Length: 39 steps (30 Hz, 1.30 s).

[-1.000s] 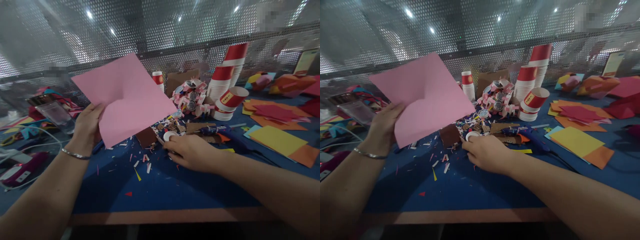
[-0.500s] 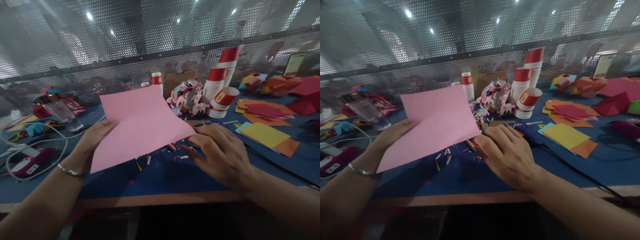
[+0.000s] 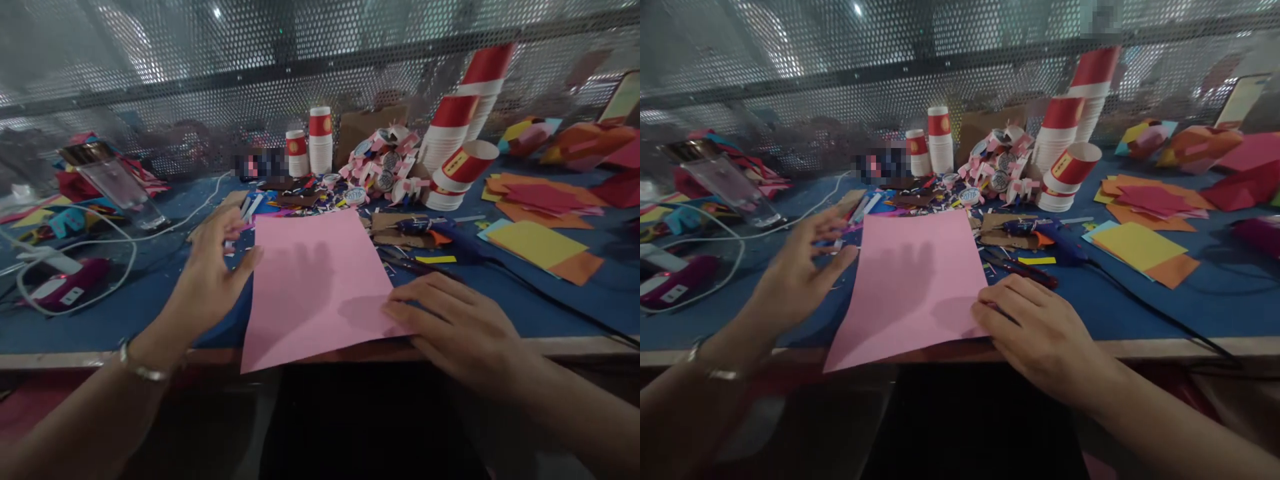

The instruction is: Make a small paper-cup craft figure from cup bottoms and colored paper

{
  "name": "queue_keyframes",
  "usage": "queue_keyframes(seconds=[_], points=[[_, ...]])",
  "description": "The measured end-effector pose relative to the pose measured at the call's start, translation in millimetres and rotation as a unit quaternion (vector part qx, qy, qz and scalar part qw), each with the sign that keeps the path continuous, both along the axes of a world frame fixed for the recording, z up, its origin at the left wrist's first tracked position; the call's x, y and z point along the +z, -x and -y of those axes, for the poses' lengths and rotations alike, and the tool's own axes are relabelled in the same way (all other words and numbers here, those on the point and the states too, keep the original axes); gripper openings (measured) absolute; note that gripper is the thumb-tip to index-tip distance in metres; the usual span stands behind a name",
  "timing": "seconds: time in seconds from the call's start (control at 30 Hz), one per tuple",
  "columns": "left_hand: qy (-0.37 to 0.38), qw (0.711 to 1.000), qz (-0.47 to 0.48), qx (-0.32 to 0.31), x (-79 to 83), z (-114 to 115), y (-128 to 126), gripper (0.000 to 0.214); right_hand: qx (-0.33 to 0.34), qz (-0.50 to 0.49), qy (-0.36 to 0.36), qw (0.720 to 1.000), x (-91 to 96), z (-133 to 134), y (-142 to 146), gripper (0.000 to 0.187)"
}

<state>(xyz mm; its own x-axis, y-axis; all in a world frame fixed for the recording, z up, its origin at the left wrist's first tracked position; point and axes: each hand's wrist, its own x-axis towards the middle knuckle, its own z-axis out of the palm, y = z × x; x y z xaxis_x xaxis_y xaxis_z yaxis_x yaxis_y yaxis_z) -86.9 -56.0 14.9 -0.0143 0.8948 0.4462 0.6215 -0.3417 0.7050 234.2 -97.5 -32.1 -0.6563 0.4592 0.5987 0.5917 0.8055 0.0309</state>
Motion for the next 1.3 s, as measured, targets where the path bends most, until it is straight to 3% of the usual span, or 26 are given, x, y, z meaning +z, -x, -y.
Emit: queue_keyframes(seconds=[0.07, 0.1, 0.17, 0.23, 0.4, 0.73, 0.97, 1.13, 1.3], points=[[-0.073, 0.992, -0.106, -0.014, -3.4, 28, -7, 0.071, -0.002, 0.004, 0.025, 1.000, -3.4, 2, -3, 0.019], [-0.084, 0.983, -0.152, -0.065, -6.6, 41, -11, 0.067, -0.002, 0.004, 0.034, 0.999, -4.7, 4, -5, 0.018], [-0.041, 0.944, -0.255, -0.203, -15.5, 62, -19, 0.056, -0.005, 0.000, 0.040, 0.999, -6.5, 6, -6, 0.017], [-0.024, 0.919, -0.309, -0.241, -25.4, 74, -24, 0.044, -0.012, -0.008, 0.046, 0.999, -7.4, 8, -6, 0.017], [-0.053, 0.916, -0.310, -0.250, -38.7, 76, -20, 0.036, -0.037, -0.023, 0.081, 0.996, -8.4, 15, -5, 0.015], [-0.095, 0.891, -0.368, -0.249, -32.6, 57, -2, 0.032, -0.014, -0.067, 0.155, 0.986, -6.6, 15, -5, 0.015], [-0.085, 0.919, -0.318, -0.218, -39.0, 65, -9, 0.033, -0.032, -0.064, 0.165, 0.984, -7.5, 17, 1, 0.015], [-0.070, 0.924, -0.299, -0.228, -34.7, 65, -10, 0.032, -0.013, -0.065, 0.169, 0.983, -6.2, 17, 5, 0.014], [-0.012, 0.950, -0.224, -0.218, -30.9, 57, -1, 0.026, -0.019, -0.098, 0.170, 0.980, -3.1, 19, 8, 0.010]])
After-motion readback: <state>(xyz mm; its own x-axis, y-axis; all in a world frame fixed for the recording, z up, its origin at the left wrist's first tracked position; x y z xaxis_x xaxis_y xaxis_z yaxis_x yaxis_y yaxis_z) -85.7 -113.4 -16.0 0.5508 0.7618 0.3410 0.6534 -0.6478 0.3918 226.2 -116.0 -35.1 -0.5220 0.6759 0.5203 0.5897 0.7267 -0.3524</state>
